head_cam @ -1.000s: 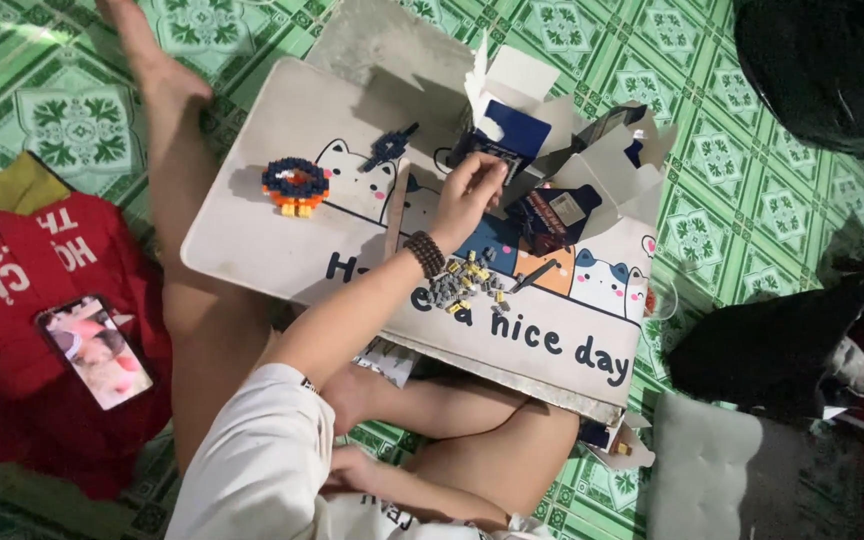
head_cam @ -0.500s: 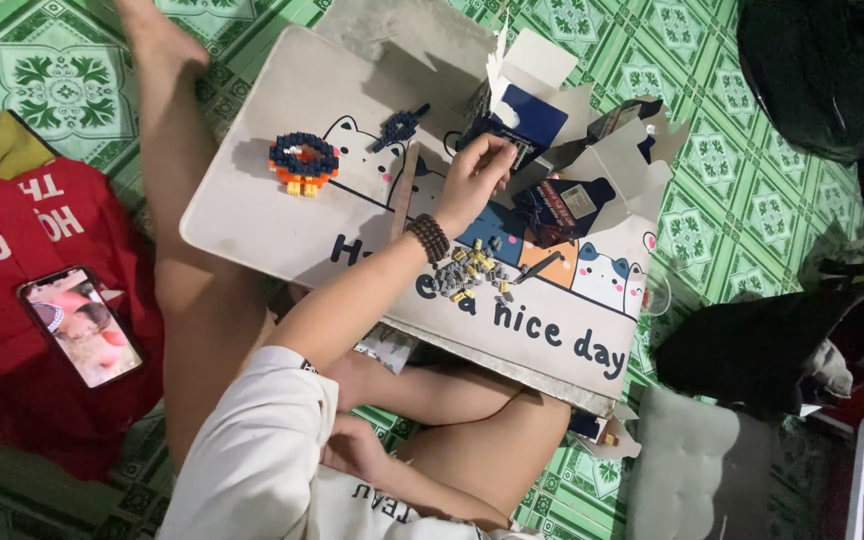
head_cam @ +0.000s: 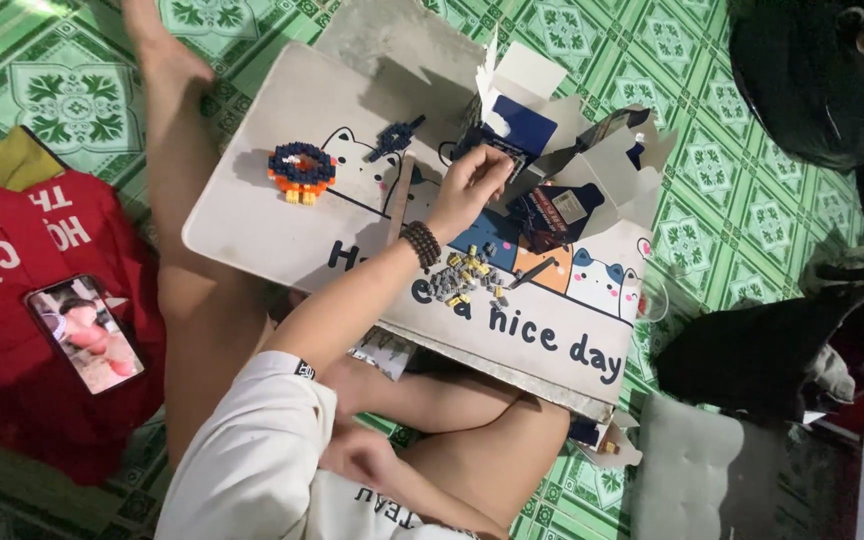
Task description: A person is unboxing and assembling a small toy figure on a low table while sitting on the floor.
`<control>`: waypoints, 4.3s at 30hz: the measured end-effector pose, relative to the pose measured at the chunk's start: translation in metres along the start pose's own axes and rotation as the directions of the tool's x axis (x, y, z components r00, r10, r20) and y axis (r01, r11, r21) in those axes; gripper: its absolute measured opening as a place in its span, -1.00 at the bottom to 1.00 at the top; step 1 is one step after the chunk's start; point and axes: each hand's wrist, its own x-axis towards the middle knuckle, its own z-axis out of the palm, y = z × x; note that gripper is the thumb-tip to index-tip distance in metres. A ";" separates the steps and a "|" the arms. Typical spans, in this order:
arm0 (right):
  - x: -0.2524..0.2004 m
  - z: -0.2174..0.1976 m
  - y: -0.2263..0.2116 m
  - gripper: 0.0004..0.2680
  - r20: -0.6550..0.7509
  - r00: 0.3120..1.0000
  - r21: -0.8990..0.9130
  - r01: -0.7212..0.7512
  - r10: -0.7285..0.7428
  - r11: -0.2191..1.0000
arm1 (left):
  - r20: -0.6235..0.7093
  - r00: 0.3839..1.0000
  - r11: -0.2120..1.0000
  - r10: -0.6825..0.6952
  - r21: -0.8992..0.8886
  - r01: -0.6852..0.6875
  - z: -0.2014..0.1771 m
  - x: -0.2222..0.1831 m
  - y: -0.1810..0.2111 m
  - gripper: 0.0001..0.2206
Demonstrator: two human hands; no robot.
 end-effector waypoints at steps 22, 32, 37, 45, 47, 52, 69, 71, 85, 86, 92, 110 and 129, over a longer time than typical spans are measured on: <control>0.002 0.098 -0.034 -0.56 -0.034 0.999 0.054 0.029 -0.027 0.998 | 0.043 0.998 0.999 0.034 0.036 -0.035 -0.003 -0.005 0.015 -0.84; 0.002 0.121 -0.044 -0.77 -0.186 0.982 -0.209 -0.021 -0.018 0.978 | 0.157 0.987 0.999 -0.020 0.039 0.014 -0.003 -0.002 0.003 -0.81; -0.020 0.086 -0.049 -0.72 0.012 0.998 -0.463 0.066 -0.068 0.884 | 0.102 0.995 1.000 -0.001 -0.007 0.002 -0.001 0.000 -0.019 -0.84; -0.030 0.130 -0.215 -0.95 0.533 0.550 -0.842 0.414 -0.643 -0.345 | 0.063 0.997 0.998 0.041 0.053 -0.044 -0.006 0.000 -0.015 -0.88; -0.015 0.118 -0.267 -0.97 0.581 0.420 -0.814 0.303 -0.698 -0.495 | 0.063 0.997 0.998 0.044 0.052 -0.048 -0.004 -0.001 -0.012 -0.89; 0.007 0.102 -0.326 -0.92 0.532 0.400 -0.841 0.146 -0.746 -0.521 | 0.050 0.990 0.974 0.130 0.179 -0.137 -0.002 0.005 -0.004 -0.88; 0.018 0.051 -0.322 -0.85 0.449 0.357 -0.826 0.516 -0.819 -0.228 | 0.302 0.927 0.902 0.222 0.297 -0.313 0.012 -0.007 -0.009 -0.90; 0.019 0.052 -0.322 -0.84 0.437 0.368 -0.834 0.506 -0.820 -0.218 | 0.299 0.923 0.896 0.242 0.296 -0.331 0.012 -0.005 -0.006 -0.90; 0.010 0.031 -0.341 -0.75 0.398 0.581 -0.876 0.471 -0.710 -0.105 | 0.338 0.941 0.951 0.025 0.282 -0.126 0.002 -0.005 -0.015 -0.75; 0.011 0.031 -0.341 -0.75 0.391 0.581 -0.878 0.468 -0.714 -0.100 | 0.355 0.935 0.924 0.016 0.353 -0.150 0.001 -0.004 -0.015 -0.85; 0.011 0.042 -0.337 -0.71 0.453 0.575 -0.874 0.437 -0.682 -0.213 | 0.413 0.910 0.873 -0.040 0.457 -0.169 0.000 -0.009 -0.030 -0.73; 0.008 0.059 -0.328 -0.78 0.540 0.334 -0.841 0.253 -0.772 -0.479 | 0.471 0.879 0.748 0.075 0.557 -0.362 0.005 -0.012 -0.012 -0.69; 0.013 0.061 -0.318 -0.74 0.564 0.247 -0.824 0.223 -0.788 -0.520 | 0.422 0.900 0.738 0.111 0.571 -0.359 0.008 -0.015 -0.029 -0.69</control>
